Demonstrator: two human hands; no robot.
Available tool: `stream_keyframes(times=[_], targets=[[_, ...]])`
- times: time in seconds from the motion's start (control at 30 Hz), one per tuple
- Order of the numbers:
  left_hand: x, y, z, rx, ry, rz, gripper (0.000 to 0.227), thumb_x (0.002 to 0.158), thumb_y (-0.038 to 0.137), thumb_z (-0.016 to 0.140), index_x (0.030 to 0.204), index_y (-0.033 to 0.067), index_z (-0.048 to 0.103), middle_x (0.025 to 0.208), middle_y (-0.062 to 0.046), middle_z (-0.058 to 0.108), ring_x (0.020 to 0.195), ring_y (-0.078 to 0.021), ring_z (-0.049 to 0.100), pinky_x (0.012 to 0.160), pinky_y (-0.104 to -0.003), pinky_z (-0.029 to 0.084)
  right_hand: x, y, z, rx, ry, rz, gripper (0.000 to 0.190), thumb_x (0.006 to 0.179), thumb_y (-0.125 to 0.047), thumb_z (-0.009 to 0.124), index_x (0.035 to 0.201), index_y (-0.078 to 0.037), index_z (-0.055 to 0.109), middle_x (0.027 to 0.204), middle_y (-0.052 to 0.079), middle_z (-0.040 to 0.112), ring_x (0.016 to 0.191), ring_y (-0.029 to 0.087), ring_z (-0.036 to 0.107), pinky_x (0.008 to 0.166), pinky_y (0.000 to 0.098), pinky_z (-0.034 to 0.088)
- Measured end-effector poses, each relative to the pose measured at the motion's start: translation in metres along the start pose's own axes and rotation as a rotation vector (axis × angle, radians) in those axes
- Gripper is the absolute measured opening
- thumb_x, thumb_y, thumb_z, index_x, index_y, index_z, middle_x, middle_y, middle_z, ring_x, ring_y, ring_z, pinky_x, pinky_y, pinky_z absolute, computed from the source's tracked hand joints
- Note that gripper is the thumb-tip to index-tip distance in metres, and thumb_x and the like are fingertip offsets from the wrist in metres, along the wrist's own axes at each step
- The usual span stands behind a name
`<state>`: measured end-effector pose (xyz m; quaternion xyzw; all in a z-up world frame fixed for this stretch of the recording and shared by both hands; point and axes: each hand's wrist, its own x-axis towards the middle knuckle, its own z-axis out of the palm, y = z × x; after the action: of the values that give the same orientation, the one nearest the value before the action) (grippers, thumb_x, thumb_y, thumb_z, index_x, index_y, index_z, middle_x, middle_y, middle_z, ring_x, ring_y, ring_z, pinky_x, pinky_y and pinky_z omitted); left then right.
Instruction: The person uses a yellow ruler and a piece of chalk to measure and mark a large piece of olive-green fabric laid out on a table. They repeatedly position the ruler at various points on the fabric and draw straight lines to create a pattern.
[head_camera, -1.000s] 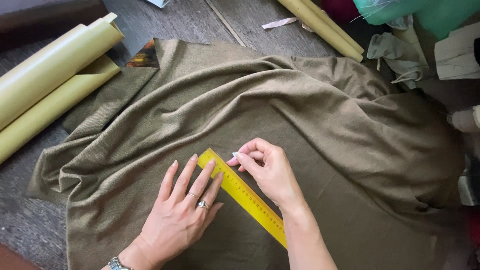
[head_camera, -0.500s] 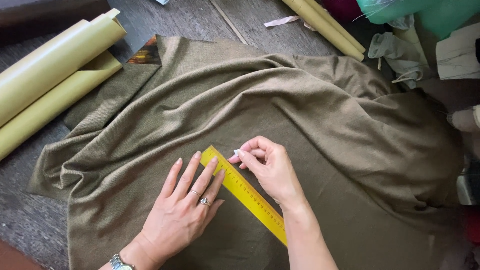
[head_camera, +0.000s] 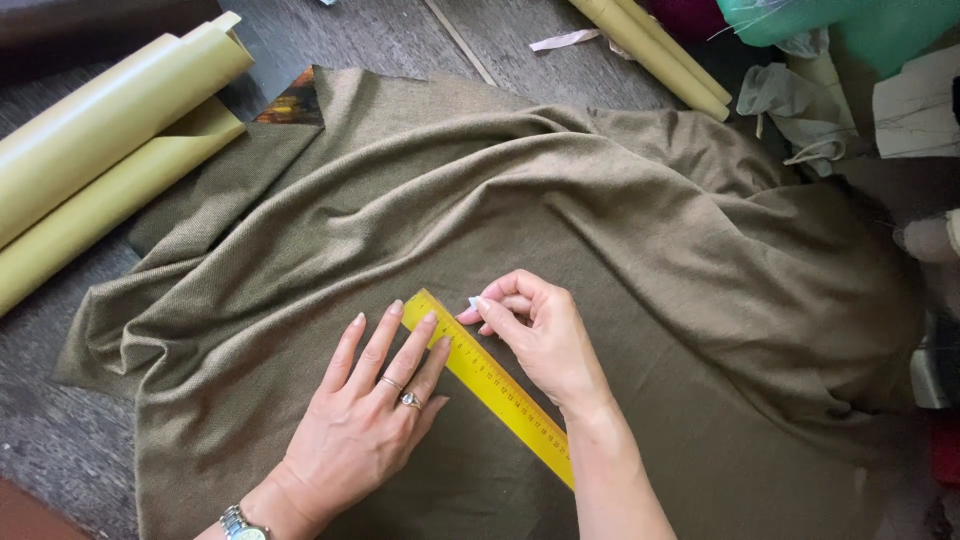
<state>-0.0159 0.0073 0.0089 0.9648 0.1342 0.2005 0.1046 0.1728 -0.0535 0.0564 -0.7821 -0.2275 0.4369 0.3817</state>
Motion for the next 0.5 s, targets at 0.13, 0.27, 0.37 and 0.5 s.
stream_keyframes(times=[0.13, 0.27, 0.37, 0.5], targets=[[0.000, 0.000, 0.001, 0.003, 0.011, -0.005, 0.051, 0.092, 0.040, 0.057, 0.133, 0.0101, 0.055, 0.143, -0.011, 0.046, 0.132, -0.0366, 0.044, 0.109, -0.052, 0.033, 0.001, -0.001, 0.001, -0.044, 0.005, -0.045, 0.009, 0.087, -0.015, 0.064, 0.080, -0.008, 0.063, 0.076, 0.005, 0.078, 0.073, 0.008, 0.070, 0.071, 0.0232, 0.055], [0.001, 0.006, 0.003, 0.016, 0.003, -0.014, 0.049, 0.090, 0.036, 0.057, 0.132, 0.0097, 0.057, 0.143, -0.012, 0.048, 0.131, -0.0304, 0.047, 0.110, -0.052, 0.031, 0.013, -0.005, 0.007, -0.170, 0.013, -0.091, 0.008, 0.085, -0.014, 0.069, 0.080, -0.008, 0.067, 0.069, 0.000, 0.069, 0.063, 0.006, 0.062, 0.062, 0.0203, 0.049], [0.007, 0.014, 0.000, 0.071, -0.105, -0.009, 0.058, 0.088, 0.040, 0.052, 0.131, 0.0028, 0.053, 0.138, -0.019, 0.050, 0.128, -0.0318, 0.047, 0.112, -0.053, 0.028, 0.022, -0.008, 0.015, -0.310, 0.008, -0.174, 0.008, 0.082, -0.016, 0.068, 0.075, -0.012, 0.069, 0.064, -0.007, 0.061, 0.057, 0.004, 0.045, 0.054, 0.0226, 0.040], [0.017, 0.025, -0.002, 0.170, -0.328, 0.028, 0.080, 0.074, 0.061, 0.055, 0.132, 0.0060, 0.049, 0.134, -0.037, 0.046, 0.122, -0.0467, 0.047, 0.113, -0.060, 0.023, 0.024, -0.027, 0.020, -0.416, -0.032, -0.044, 0.010, 0.082, -0.019, 0.067, 0.074, -0.012, 0.069, 0.063, -0.006, 0.060, 0.057, 0.005, 0.049, 0.057, 0.0240, 0.044]])
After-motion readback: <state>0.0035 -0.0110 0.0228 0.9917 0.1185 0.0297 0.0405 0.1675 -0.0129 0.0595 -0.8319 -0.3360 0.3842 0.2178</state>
